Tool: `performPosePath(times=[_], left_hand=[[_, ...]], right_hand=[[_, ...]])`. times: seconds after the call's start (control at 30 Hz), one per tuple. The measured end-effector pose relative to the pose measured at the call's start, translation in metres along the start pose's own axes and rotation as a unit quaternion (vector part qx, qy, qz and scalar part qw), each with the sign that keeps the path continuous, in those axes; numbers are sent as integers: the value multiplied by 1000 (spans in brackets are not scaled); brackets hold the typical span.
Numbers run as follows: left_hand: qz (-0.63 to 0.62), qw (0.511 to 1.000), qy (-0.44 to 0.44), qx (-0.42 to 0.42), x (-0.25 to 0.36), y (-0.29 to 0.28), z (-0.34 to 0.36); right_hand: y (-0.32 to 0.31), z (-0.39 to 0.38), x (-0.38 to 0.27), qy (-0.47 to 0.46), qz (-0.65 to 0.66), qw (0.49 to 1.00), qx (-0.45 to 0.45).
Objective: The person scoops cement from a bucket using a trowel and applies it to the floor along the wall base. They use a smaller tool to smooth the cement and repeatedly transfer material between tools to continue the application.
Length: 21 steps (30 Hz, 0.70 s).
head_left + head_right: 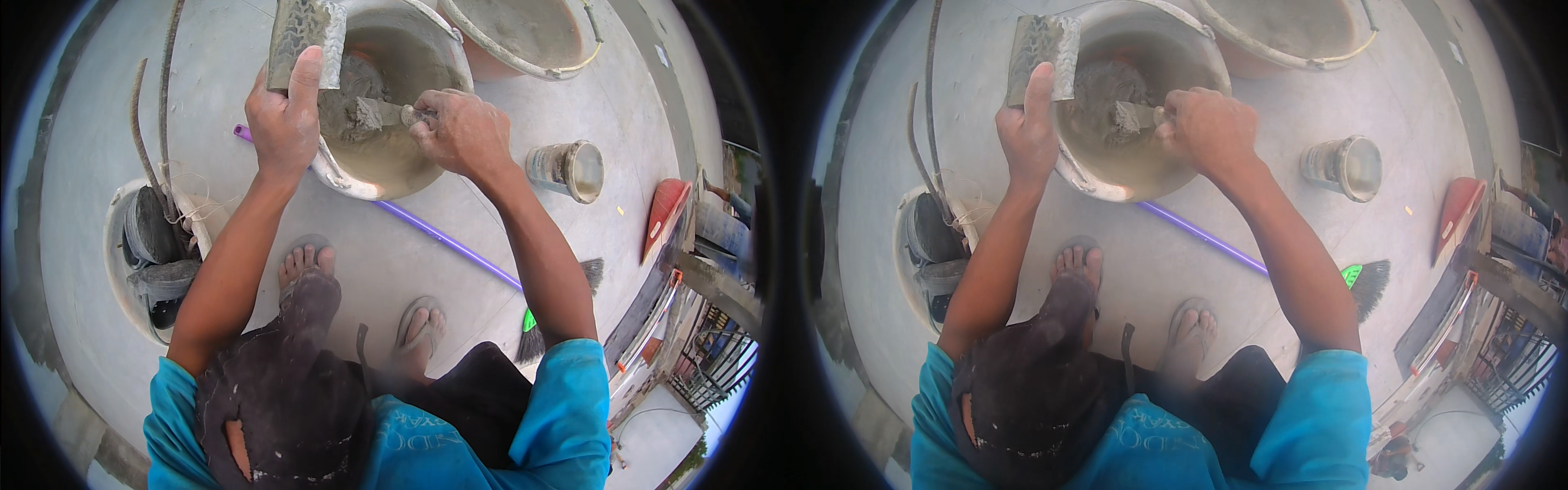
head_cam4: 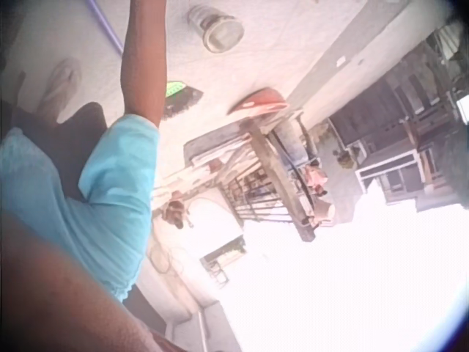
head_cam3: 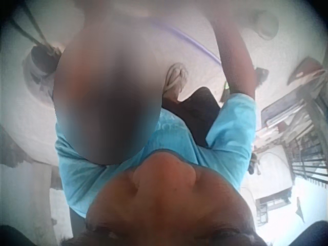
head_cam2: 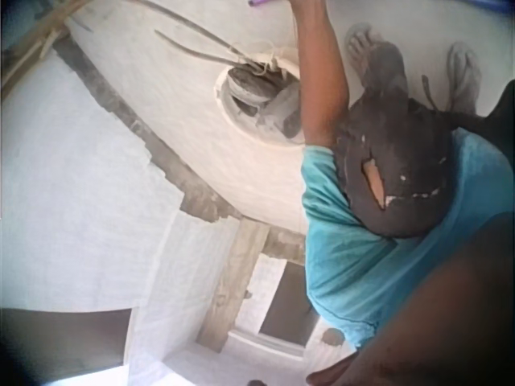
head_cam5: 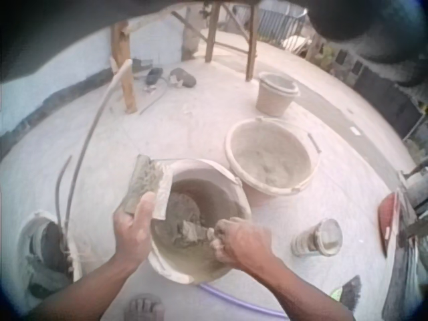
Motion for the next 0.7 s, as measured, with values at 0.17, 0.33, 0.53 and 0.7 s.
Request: performPosePath(times=[0.17,0.33,0.53,0.7], left_hand=[[-10,1000,-5,-20,1,1,-3],[23,999,10,-40,5,3,-3],[8,996,86,-26,9,8,-3],[10,996,82,-40,7,8,0]], right_hand=[[10,-6,-15,-61,-79,992,73],[21,-12,-28,-106,-85,989,60],[28,-11,-28,-118,-92,983,102],[26,-16,-36,-129,-97,980,121]])
Point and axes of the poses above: each hand's wrist, its own z-axis towards the middle knuckle, its own y-axis out of the palm, x = y × z, the point moved 4 cm from there along z, towards the middle knuckle, and after that the axes turned 6 degrees about -z, right-handed, at the moved point
